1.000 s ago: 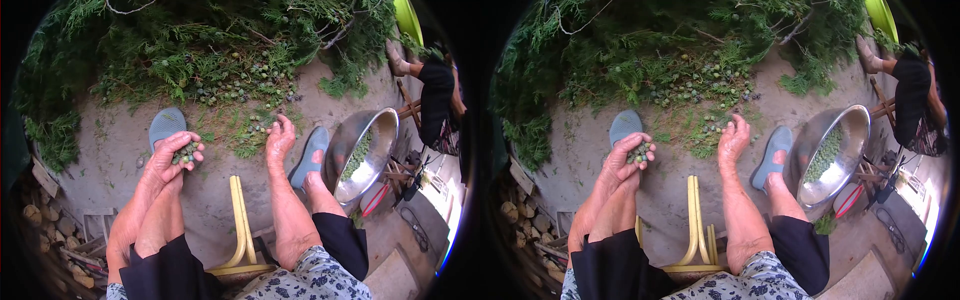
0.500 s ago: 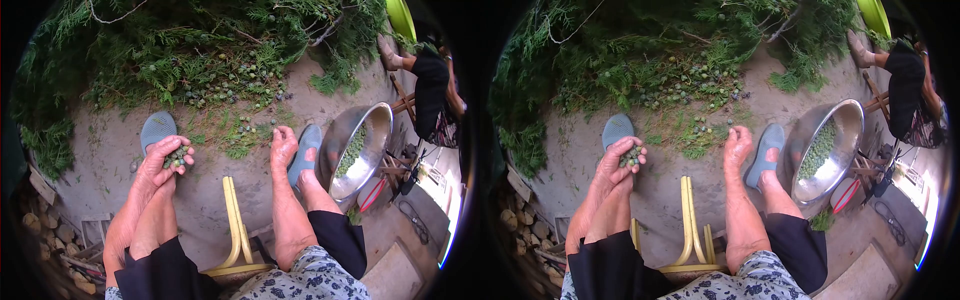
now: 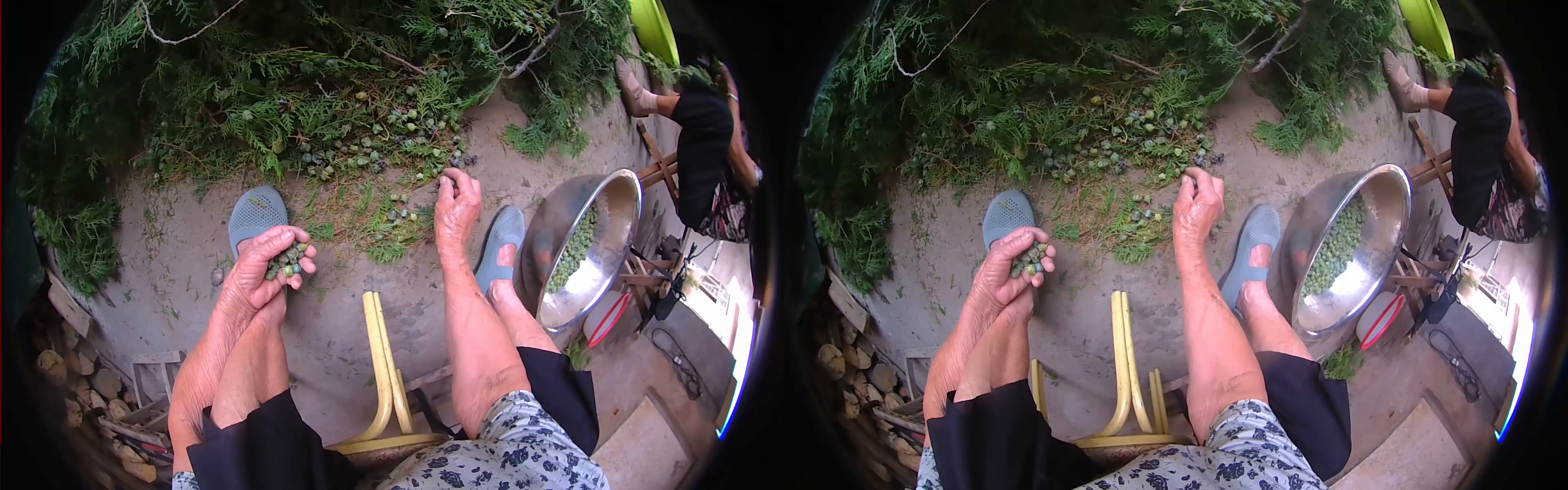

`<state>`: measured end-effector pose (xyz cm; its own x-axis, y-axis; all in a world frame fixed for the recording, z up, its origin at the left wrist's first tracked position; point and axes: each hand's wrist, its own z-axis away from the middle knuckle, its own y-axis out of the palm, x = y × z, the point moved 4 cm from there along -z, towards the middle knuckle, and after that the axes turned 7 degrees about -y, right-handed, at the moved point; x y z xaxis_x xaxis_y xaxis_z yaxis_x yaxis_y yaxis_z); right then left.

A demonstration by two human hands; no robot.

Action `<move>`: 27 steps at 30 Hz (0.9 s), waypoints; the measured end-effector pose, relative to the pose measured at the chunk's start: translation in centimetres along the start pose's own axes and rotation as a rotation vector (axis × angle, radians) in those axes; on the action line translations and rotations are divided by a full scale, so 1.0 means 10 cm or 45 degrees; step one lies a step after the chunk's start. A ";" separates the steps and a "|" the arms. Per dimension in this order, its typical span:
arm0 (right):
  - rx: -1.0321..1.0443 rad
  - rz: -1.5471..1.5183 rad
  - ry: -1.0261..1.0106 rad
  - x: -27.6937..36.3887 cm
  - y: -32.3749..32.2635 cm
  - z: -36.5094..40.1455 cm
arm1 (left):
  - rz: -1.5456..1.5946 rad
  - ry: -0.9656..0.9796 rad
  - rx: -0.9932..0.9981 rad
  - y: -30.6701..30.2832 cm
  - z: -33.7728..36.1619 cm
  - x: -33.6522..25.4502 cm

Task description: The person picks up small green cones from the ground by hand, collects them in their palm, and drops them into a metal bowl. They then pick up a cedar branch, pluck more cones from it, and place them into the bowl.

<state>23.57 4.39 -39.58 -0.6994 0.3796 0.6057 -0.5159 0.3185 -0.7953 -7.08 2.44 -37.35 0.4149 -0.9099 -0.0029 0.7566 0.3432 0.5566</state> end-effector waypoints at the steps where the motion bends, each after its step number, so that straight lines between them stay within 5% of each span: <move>1: 0.002 0.087 -0.175 0.01 0.03 -0.04 | 0.000 0.002 -0.004 -0.01 0.00 0.00; 8: 0.176 0.197 -0.147 0.08 0.04 -0.11 | 0.018 0.008 0.012 0.02 -0.02 0.00; 14: 0.140 -0.110 0.038 0.50 -0.06 0.36 | 0.025 0.002 -0.061 0.00 -0.03 0.00; 20: -0.049 0.010 0.140 0.05 -0.01 0.15 | -0.049 0.034 -0.039 -0.01 -0.01 0.01; 27: 0.094 0.138 -0.262 -0.01 0.12 -0.06 | -0.017 0.012 -0.019 -0.03 -0.02 0.00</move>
<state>23.36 5.21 -40.58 -0.8349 0.2207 0.5042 -0.4617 0.2179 -0.8599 -7.15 2.41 -37.70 0.4090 -0.9123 -0.0180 0.7697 0.3344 0.5438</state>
